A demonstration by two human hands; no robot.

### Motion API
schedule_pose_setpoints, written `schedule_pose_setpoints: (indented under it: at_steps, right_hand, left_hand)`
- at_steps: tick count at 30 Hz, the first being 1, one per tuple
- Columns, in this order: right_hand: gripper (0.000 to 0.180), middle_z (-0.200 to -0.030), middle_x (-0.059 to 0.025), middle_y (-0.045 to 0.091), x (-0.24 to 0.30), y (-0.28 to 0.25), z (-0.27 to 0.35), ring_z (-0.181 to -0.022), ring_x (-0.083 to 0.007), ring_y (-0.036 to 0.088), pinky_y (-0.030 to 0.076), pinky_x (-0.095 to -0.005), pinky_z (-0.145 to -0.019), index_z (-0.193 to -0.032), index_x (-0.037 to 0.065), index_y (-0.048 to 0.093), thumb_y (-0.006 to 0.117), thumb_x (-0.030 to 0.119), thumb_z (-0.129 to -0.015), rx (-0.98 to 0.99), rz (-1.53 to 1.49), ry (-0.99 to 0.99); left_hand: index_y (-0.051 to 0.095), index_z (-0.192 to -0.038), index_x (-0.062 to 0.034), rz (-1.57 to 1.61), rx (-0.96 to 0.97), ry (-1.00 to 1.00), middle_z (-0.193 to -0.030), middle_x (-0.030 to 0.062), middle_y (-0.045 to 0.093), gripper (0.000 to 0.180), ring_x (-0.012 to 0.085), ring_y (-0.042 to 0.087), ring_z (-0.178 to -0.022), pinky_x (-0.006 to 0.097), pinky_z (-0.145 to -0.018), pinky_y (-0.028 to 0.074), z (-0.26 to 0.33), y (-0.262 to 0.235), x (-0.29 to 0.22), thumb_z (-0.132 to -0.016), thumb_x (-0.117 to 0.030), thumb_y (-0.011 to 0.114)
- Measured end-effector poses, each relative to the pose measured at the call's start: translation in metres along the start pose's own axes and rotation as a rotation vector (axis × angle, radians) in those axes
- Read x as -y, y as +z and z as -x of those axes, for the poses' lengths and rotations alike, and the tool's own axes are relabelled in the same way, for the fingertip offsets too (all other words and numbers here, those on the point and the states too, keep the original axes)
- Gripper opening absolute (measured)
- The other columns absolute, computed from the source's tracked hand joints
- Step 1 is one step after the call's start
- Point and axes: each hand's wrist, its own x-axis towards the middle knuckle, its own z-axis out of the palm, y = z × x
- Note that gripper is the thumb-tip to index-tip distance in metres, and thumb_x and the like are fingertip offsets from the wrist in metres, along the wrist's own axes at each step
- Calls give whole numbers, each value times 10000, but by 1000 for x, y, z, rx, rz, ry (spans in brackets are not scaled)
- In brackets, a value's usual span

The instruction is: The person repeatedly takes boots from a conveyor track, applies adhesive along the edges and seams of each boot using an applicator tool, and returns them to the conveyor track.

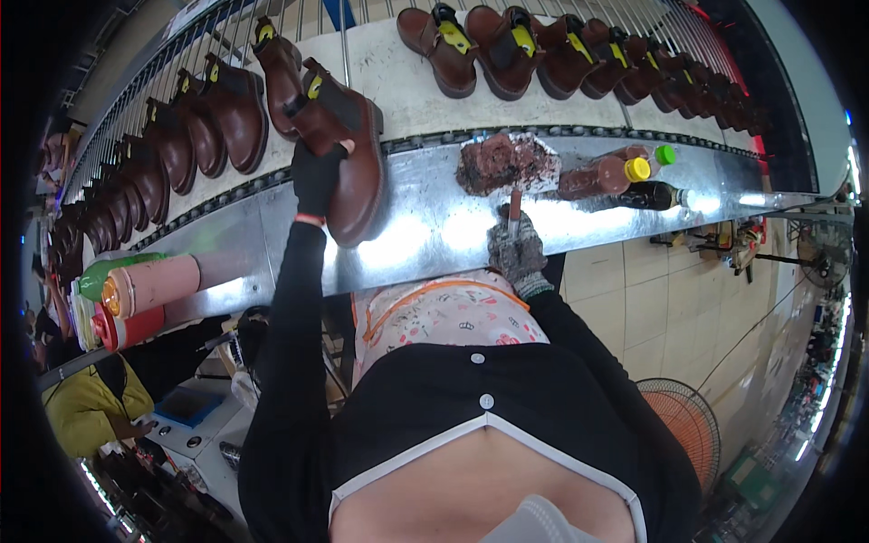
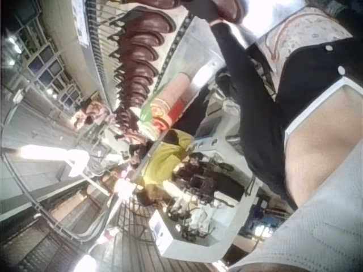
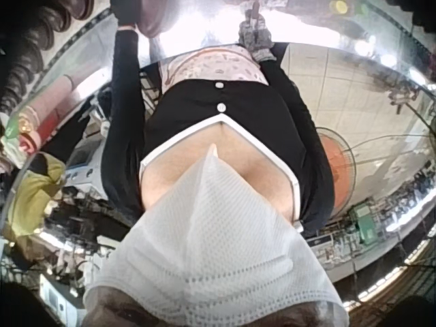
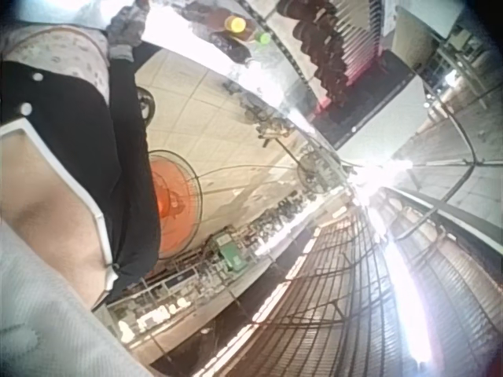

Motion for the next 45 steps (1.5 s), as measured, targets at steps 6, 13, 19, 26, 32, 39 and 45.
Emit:
schedule_pose_setpoints:
  at_steps: [6, 13, 19, 26, 32, 39, 45]
  right_hand:
    - [276, -614, -5, 467, 2, 6, -1, -429, -116, 436, 353, -253, -367, -1122, 182, 466, 353, 363, -946, -19, 68, -39]
    - [490, -933, -35, 507, 8, 23, 29, -673, -89, 489, 460, -226, -553, -1315, 93, 357, 470, -52, -861, -210, 950, -515]
    - [626, -927, -45, 491, 2, 14, 23, -724, -112, 514, 494, -236, -631, -1389, 232, 255, 483, -26, -866, -74, 937, -646]
    - [626, -907, -47, 525, 5, 27, 50, -699, -100, 519, 465, -220, -569, -1402, 142, 224, 522, 18, -866, 94, 380, -155]
    - [688, -925, -35, 535, 30, 45, 74, -632, -95, 525, 457, -232, -525, -1421, 127, 165, 545, 27, -856, 134, 457, -282]
    - [380, -846, -94, 557, 35, 58, 63, -566, -164, 547, 465, -261, -450, -1205, 92, 466, 555, 290, -893, 148, -95, -18]
    - [278, -990, -100, 595, 39, 48, 59, -609, -105, 591, 513, -244, -510, -1142, 15, 464, 519, 71, -876, 86, 729, -358]
  left_hand:
    - [495, -1179, -74, -147, -168, 147, -1026, 133, 634, 738, 261, 610, -956, 358, -807, 480, 97, 16, 4, -581, -368, 812]
    - [380, -1312, -61, 473, 118, 202, -1160, 133, 557, 614, 180, 561, -1010, 304, -865, 443, 84, 17, 7, -824, -331, 635]
    - [434, -1261, -7, 895, 506, 163, -1142, 102, 561, 575, 140, 542, -987, 252, -874, 419, -3, 24, -27, -949, -483, 350]
    - [605, -797, -3, 745, 826, 302, -723, 90, 614, 694, 152, 574, -844, 245, -775, 437, -51, 39, -14, -872, -643, 346]
    - [571, -726, -13, 809, 926, 790, -748, 101, 552, 792, 196, 505, -826, 327, -854, 355, -27, 1, -37, -822, -730, 251]
    - [607, -714, -7, 992, 880, 1218, -693, 86, 606, 906, 177, 531, -645, 323, -783, 323, 14, -31, -64, -687, -852, 281]
    - [629, -674, -14, 1024, 985, 1357, -654, 97, 611, 895, 181, 528, -616, 326, -746, 345, 28, -32, -72, -646, -866, 360]
